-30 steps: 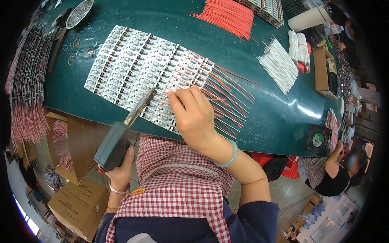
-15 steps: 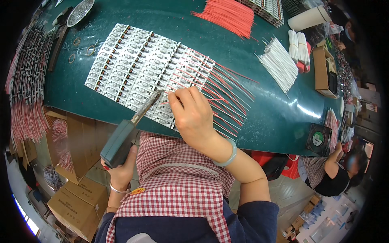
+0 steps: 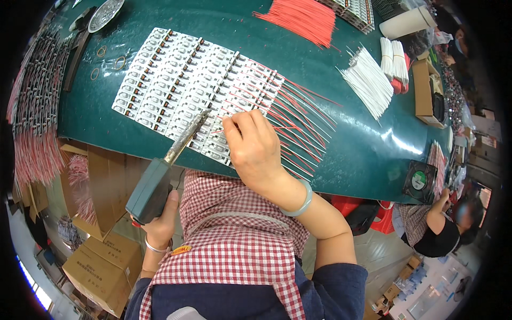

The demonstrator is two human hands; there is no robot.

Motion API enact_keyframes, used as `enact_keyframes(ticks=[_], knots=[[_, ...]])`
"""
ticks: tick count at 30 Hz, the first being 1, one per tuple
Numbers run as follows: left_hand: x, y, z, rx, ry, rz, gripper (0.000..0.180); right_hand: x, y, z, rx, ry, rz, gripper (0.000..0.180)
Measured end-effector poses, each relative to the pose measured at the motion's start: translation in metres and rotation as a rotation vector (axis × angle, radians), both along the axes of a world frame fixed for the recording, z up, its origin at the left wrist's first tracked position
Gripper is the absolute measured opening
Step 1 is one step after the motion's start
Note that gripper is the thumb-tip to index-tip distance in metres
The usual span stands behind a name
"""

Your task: The person uses a soldering iron to attach red and white wires to a grid of electronic components on a green workbench. They repeatedly pick up individual wires, place them into slots on the component board, and apply heat with the soldering iron to secure them.

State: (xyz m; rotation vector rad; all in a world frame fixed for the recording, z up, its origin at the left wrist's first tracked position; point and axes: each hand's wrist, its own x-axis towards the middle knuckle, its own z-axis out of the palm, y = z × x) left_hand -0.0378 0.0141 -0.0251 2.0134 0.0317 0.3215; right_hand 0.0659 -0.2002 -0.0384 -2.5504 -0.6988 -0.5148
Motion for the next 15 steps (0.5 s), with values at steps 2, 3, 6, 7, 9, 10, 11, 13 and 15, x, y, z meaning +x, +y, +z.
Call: enact_keyframes(ticks=[2, 3, 6, 7, 9, 10, 11, 13, 15], knots=[[-0.002, -0.001, 0.000, -0.050, 0.024, 0.022, 0.022, 0.000, 0.000, 0.000, 0.002, 0.005, -0.003, 0.028], [-0.002, -0.001, 0.000, -0.075, 0.035, 0.034, 0.022, 0.000, 0.001, 0.001, 0.004, 0.010, -0.001, 0.028], [-0.005, 0.001, -0.003, -0.058, 0.019, 0.045, 0.023, 0.000, 0.001, 0.001, 0.051, -0.010, 0.009, 0.031], [-0.006, 0.002, -0.002, -0.068, 0.038, 0.058, 0.023, 0.000, 0.000, 0.002, 0.073, -0.024, 0.013, 0.033], [-0.008, 0.002, 0.001, -0.089, 0.077, 0.082, 0.024, -0.005, -0.002, 0.006, 0.123, 0.008, 0.022, 0.037], [-0.010, 0.004, 0.002, -0.086, 0.107, 0.071, 0.027, -0.007, -0.002, 0.007, 0.147, 0.025, 0.026, 0.039], [-0.014, 0.007, 0.003, -0.083, 0.137, 0.060, 0.030, -0.007, -0.002, 0.007, 0.140, 0.039, 0.026, 0.040], [-0.015, 0.009, 0.003, -0.087, 0.154, 0.050, 0.034, -0.007, -0.001, 0.004, 0.126, 0.065, 0.024, 0.043], [-0.016, 0.009, 0.000, -0.103, 0.132, 0.053, 0.034, -0.007, 0.005, 0.007, 0.097, 0.092, -0.012, 0.041]])
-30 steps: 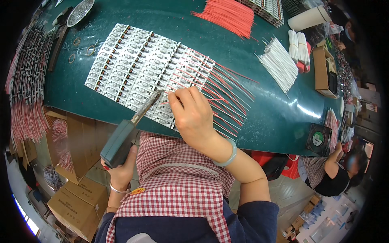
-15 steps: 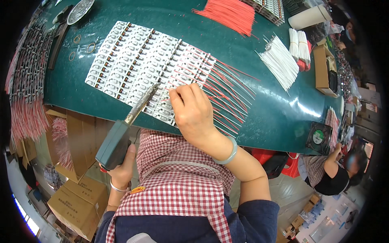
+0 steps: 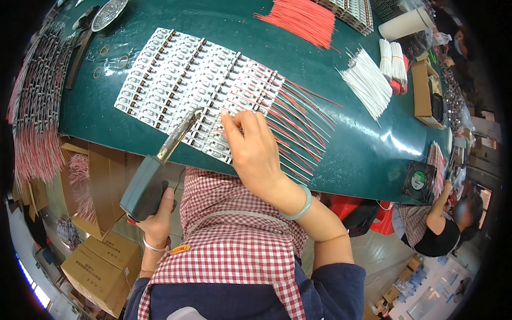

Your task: The person uses a soldering iron to attach red and white wires to a grid of electronic components on a green workbench. They repeatedly pick up individual wires, place them into slots on the component board, and apply heat with the soldering iron to secure them.

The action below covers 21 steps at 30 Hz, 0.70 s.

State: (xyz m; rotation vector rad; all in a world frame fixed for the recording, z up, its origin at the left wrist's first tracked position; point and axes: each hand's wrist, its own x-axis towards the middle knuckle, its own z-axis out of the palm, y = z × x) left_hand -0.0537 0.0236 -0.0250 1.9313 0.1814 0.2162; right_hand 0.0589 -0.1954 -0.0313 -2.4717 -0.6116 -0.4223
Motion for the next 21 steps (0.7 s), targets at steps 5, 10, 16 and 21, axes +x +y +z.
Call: enact_keyframes(ticks=[5, 10, 16, 21], knots=[[-0.005, 0.002, -0.005, 0.015, -0.002, -0.015, 0.037, -0.002, 0.001, -0.006, 0.024, 0.007, -0.017, 0.036], [0.006, -0.007, 0.000, 0.000, -0.065, 0.047, 0.023, -0.003, 0.003, -0.012, 0.097, -0.016, -0.027, 0.027], [0.009, -0.005, 0.005, 0.071, -0.061, -0.057, 0.022, -0.001, 0.005, -0.013, 0.088, -0.039, -0.028, 0.023], [0.008, -0.007, 0.006, 0.041, -0.025, -0.056, 0.022, -0.002, 0.007, -0.011, 0.072, -0.031, -0.041, 0.020]])
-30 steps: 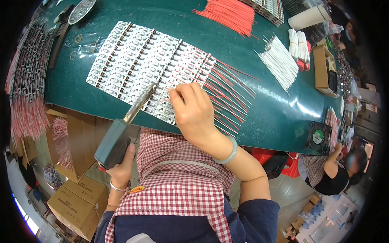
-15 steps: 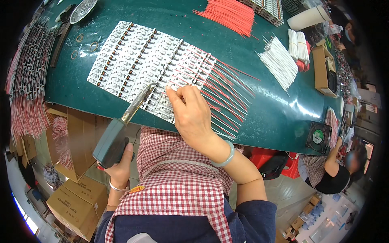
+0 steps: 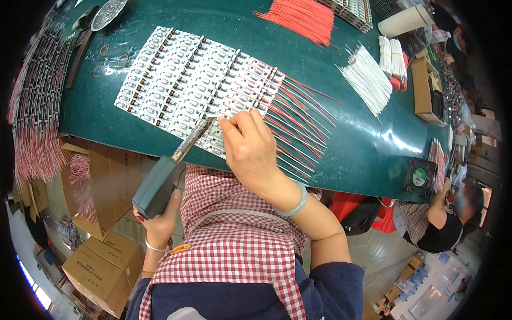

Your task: The person uses a soldering iron to attach red and white wires to a grid of electronic components on a green workbench. They repeatedly pick up individual wires, place them into slots on the component board, and apply heat with the soldering iron to secure them.

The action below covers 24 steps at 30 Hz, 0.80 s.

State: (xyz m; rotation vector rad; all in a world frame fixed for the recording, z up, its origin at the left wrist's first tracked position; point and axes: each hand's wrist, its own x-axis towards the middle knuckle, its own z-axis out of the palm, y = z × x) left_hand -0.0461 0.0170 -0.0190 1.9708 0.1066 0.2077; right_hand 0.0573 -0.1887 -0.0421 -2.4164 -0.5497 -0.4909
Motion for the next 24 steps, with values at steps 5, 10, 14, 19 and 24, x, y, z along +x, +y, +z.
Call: enact_keyframes(ticks=[5, 10, 14, 19, 24], knots=[[-0.001, 0.002, 0.000, 0.060, 0.005, -0.025, 0.020, 0.001, 0.001, 0.001, -0.014, -0.009, 0.000, 0.018], [-0.008, 0.005, -0.003, 0.011, 0.057, 0.024, 0.022, 0.001, 0.002, 0.003, -0.023, 0.004, 0.001, 0.019], [-0.024, 0.009, -0.017, -0.142, 0.085, 0.141, 0.027, 0.001, 0.002, 0.004, -0.028, -0.004, -0.016, 0.022], [-0.023, 0.009, -0.015, -0.112, 0.037, 0.118, 0.032, 0.001, 0.002, 0.004, -0.030, 0.001, -0.017, 0.022], [-0.014, 0.005, -0.013, -0.025, -0.019, 0.099, 0.024, 0.001, 0.002, 0.005, -0.015, -0.001, -0.020, 0.020]])
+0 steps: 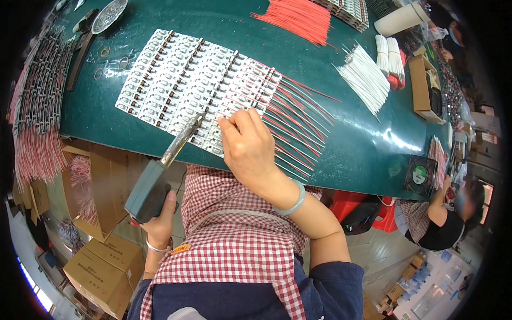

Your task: The person uses a soldering iron to attach red and white wires to a grid of electronic components on a green workbench. They repeatedly pick up individual wires, place them into slots on the component board, and apply heat with the soldering iron to secure them.

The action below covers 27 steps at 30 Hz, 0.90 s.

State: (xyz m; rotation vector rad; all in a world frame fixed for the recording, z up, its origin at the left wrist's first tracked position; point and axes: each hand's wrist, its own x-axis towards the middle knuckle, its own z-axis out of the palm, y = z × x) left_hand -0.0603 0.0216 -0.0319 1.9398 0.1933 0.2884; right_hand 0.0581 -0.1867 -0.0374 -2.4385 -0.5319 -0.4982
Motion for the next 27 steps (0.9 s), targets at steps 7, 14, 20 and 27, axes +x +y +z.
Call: enact_keyframes(ticks=[7, 14, 20, 27], knots=[[0.008, -0.004, 0.002, 0.050, -0.025, -0.065, 0.018, 0.000, 0.002, 0.000, -0.003, -0.019, -0.016, 0.016], [0.013, -0.006, 0.009, 0.097, -0.006, -0.110, 0.016, -0.001, 0.002, -0.002, -0.017, -0.026, -0.034, 0.019], [0.012, -0.005, 0.007, 0.090, -0.022, -0.102, 0.017, -0.001, 0.003, 0.002, -0.033, -0.027, -0.042, 0.023], [0.011, -0.004, 0.005, 0.060, -0.025, -0.083, 0.016, 0.000, 0.003, 0.001, -0.035, -0.027, -0.039, 0.021]])
